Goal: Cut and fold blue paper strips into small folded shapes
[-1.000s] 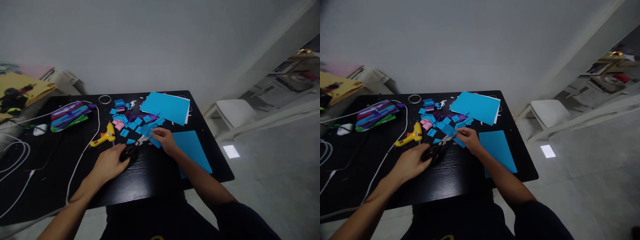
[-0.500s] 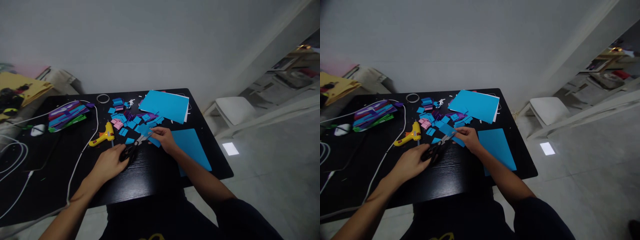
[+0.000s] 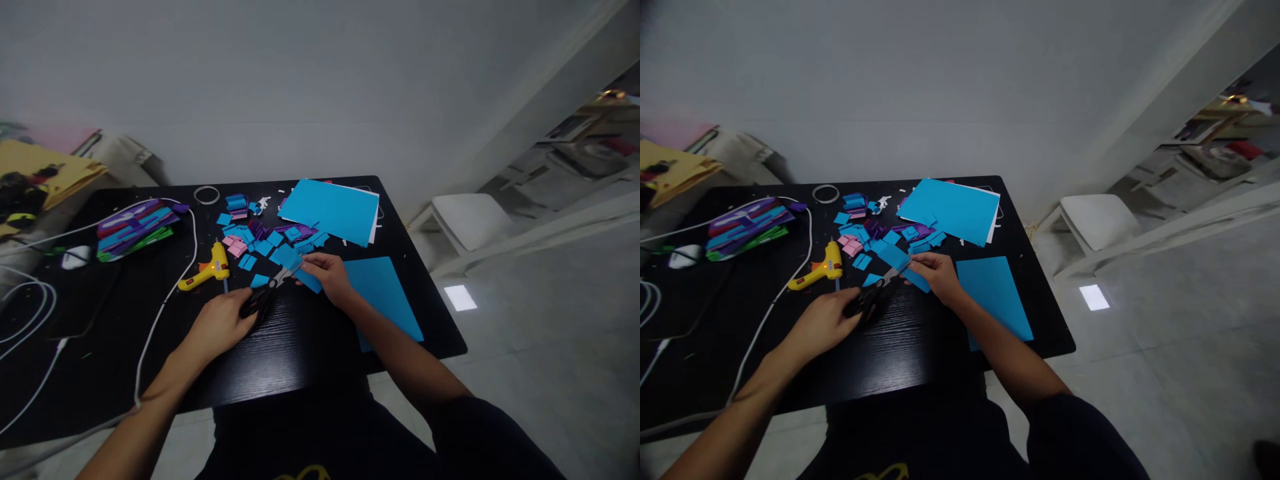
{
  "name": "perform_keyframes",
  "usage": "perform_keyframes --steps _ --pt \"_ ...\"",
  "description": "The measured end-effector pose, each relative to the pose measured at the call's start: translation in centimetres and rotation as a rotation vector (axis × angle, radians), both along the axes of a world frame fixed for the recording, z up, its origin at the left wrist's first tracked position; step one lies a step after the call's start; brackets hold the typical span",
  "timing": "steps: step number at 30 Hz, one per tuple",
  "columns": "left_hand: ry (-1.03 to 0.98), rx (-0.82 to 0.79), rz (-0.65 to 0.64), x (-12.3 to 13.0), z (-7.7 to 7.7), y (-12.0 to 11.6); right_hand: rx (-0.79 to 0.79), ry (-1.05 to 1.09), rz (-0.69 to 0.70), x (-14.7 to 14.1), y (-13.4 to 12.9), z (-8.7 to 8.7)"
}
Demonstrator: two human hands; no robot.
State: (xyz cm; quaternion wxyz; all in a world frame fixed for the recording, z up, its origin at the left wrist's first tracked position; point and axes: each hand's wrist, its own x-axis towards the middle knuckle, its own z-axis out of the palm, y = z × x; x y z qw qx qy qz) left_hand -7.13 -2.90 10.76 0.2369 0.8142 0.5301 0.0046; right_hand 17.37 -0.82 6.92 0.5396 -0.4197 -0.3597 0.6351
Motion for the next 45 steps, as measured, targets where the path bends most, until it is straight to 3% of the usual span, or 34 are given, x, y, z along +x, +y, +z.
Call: perform_keyframes --steps 27,37,45 --pt "-0.131 0.007 0.010 -0.1 -1.0 0.3 0.063 -0.094 -0.037 0.0 0.1 -0.2" --pt "-0.281 0.077 0.241 1.0 -1.1 1.9 0.065 -0.043 -0.038 0.1 0.3 -0.7" --pt "-0.470 0.014 0.347 2.6 -2.0 3.5 0.105 -0.118 -0.044 0.5 0.5 -1.0"
